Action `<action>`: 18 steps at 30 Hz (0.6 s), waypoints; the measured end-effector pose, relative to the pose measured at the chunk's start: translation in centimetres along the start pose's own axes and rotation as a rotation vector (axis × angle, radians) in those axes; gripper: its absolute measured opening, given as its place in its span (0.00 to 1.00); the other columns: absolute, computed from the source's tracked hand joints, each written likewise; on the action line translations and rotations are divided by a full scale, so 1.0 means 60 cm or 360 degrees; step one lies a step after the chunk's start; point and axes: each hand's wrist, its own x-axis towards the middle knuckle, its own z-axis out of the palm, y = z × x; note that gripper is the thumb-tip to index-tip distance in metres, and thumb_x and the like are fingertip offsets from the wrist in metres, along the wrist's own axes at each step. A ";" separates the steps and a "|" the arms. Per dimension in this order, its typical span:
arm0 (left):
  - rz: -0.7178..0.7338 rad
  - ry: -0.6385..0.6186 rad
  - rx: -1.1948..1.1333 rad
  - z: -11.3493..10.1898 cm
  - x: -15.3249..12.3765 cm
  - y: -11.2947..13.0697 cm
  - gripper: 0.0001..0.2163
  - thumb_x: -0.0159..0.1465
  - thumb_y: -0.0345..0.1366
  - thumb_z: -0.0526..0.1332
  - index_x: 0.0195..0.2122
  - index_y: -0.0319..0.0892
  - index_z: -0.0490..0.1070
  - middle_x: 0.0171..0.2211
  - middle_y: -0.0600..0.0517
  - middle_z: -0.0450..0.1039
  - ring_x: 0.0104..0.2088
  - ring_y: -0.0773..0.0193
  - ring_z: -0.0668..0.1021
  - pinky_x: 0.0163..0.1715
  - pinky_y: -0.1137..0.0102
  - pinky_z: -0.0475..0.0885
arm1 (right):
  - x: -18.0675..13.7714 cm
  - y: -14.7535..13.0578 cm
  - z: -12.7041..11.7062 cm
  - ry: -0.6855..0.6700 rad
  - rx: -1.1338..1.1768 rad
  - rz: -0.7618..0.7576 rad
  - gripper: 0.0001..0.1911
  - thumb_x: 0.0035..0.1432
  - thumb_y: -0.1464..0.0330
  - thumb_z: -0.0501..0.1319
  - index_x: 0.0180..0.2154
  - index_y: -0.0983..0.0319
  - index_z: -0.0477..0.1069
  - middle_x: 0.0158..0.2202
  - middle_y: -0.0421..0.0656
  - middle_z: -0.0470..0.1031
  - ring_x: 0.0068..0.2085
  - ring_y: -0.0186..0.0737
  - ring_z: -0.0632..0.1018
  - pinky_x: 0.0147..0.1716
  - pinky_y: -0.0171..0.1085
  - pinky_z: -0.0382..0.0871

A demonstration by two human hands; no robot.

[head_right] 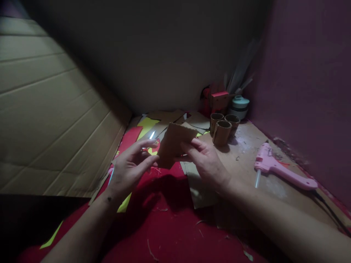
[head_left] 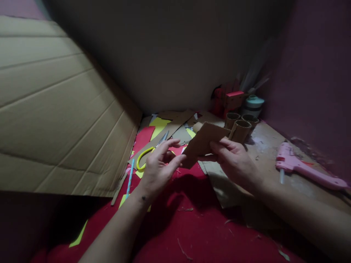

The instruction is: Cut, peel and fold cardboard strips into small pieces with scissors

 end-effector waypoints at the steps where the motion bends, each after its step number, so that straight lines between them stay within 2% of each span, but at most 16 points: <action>1: 0.0023 -0.0006 -0.0063 0.003 -0.004 0.006 0.16 0.60 0.36 0.64 0.49 0.43 0.70 0.46 0.47 0.73 0.27 0.69 0.74 0.28 0.72 0.71 | -0.005 -0.002 0.004 -0.0015 -0.0070 -0.0066 0.11 0.59 0.64 0.62 0.42 0.58 0.77 0.39 0.42 0.78 0.40 0.41 0.78 0.41 0.44 0.76; 4: 0.0044 0.0045 -0.0094 0.008 -0.013 0.020 0.13 0.60 0.34 0.63 0.47 0.43 0.72 0.42 0.48 0.74 0.24 0.71 0.73 0.25 0.74 0.72 | -0.015 -0.004 0.012 -0.0089 -0.0146 -0.0104 0.10 0.60 0.65 0.61 0.42 0.56 0.78 0.40 0.41 0.79 0.41 0.41 0.78 0.40 0.43 0.76; 7: -0.0005 0.0132 -0.0114 0.011 -0.017 0.031 0.06 0.59 0.33 0.63 0.37 0.41 0.76 0.38 0.50 0.75 0.21 0.72 0.73 0.21 0.75 0.72 | -0.014 -0.003 0.012 -0.0147 -0.0065 0.0029 0.11 0.60 0.62 0.61 0.40 0.58 0.79 0.38 0.43 0.79 0.39 0.42 0.79 0.36 0.41 0.77; 9: -0.0121 0.0156 -0.0218 0.014 -0.018 0.037 0.05 0.58 0.34 0.64 0.34 0.41 0.77 0.32 0.51 0.76 0.19 0.72 0.74 0.18 0.75 0.72 | -0.011 -0.003 0.012 -0.0181 0.0037 0.0153 0.14 0.59 0.60 0.61 0.41 0.60 0.78 0.37 0.45 0.80 0.38 0.43 0.79 0.33 0.41 0.78; 13: -0.0373 0.0118 -0.0351 0.015 -0.019 0.051 0.07 0.56 0.36 0.65 0.35 0.40 0.78 0.17 0.56 0.70 0.12 0.70 0.70 0.12 0.75 0.68 | -0.008 -0.012 0.013 -0.0241 0.0174 0.0376 0.16 0.58 0.57 0.61 0.42 0.61 0.77 0.37 0.48 0.80 0.37 0.44 0.80 0.31 0.40 0.77; 18: -0.0498 -0.0038 -0.0440 0.006 -0.015 0.068 0.08 0.55 0.37 0.65 0.35 0.40 0.77 0.14 0.56 0.69 0.09 0.70 0.68 0.09 0.76 0.63 | -0.004 -0.021 0.016 -0.0258 0.0204 0.0485 0.16 0.59 0.59 0.61 0.42 0.62 0.77 0.40 0.49 0.80 0.35 0.42 0.79 0.27 0.37 0.77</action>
